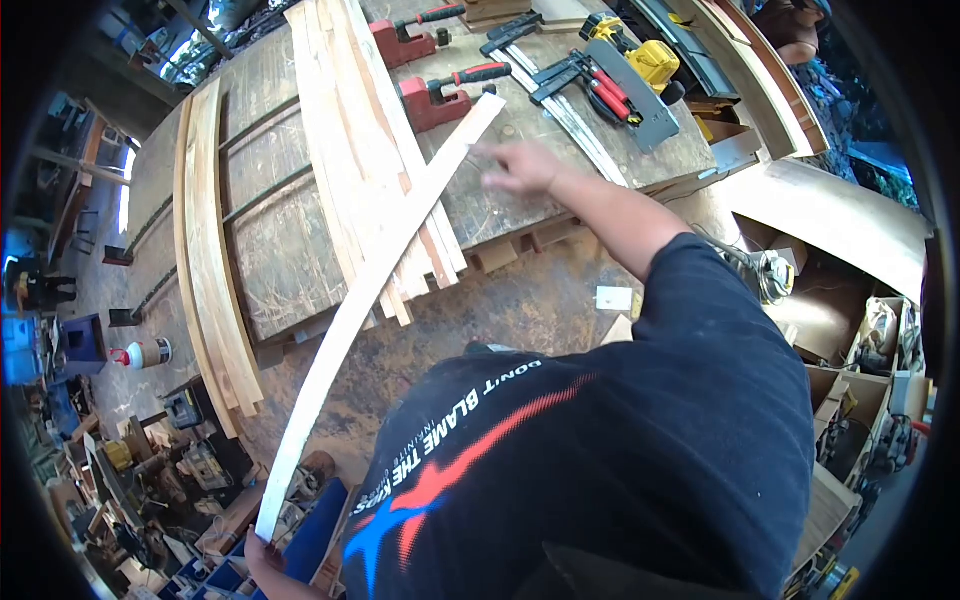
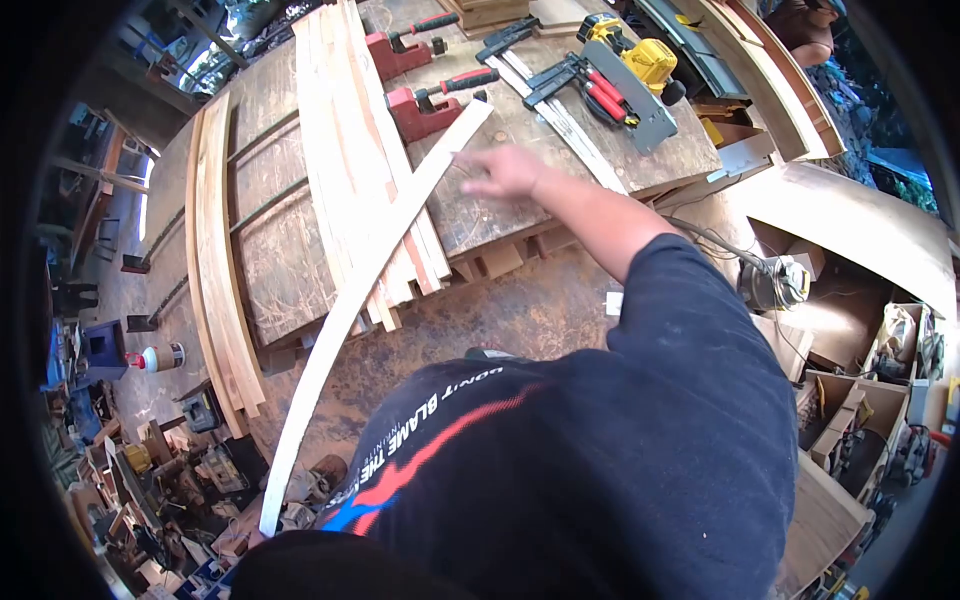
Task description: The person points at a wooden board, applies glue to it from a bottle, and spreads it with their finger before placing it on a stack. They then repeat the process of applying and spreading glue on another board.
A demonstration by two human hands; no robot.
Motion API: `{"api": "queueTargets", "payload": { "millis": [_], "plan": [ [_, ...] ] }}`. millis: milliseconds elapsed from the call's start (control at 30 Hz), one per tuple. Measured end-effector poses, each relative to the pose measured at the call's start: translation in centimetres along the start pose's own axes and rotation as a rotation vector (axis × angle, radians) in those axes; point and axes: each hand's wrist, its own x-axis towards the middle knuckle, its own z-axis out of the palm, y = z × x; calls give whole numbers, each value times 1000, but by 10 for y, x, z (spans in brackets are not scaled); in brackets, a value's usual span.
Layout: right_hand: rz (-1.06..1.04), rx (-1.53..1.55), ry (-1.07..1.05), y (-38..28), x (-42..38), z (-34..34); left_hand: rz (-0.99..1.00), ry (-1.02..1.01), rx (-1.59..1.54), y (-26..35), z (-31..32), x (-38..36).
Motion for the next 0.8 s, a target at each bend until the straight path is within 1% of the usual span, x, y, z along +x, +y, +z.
{"api": "queueTargets", "payload": {
  "millis": [33,100,133,167,267,333,367,467,500,600,633,733,767,800],
  "plan": [
    [170,14,112,6,11,5,-4,1,3,1,3,1],
    [254,30,161,21,28,3,-6,4,15,2,3,-1],
    [296,41,189,10,30,-7,-4,7,19,5,2,-1],
    [283,-39,52,-1,29,-19,-2,8,19,7,3,-1],
    [62,-213,-41,-22,19,-33,9,6,23,9,3,-3],
    [313,-67,59,7,38,-28,26,2,16,8,4,-7],
    [363,-24,90,20,40,-23,36,-1,10,7,6,-8],
    [137,-177,-48,-10,23,-31,54,-7,0,7,5,-11],
    [84,-162,-134,-14,24,-33,57,-5,-5,6,4,-11],
    [371,-25,41,3,41,-26,73,-10,-18,5,10,-9],
    [419,-36,28,7,42,-24,75,-14,-23,4,10,-9],
    [100,-149,-90,-24,26,-25,78,-12,-26,3,11,-12],
    [-26,-151,3,-15,30,-9,82,-13,-27,3,9,-14],
    [104,-114,21,-8,35,-12,91,-5,-33,3,8,-16]
  ]
}}
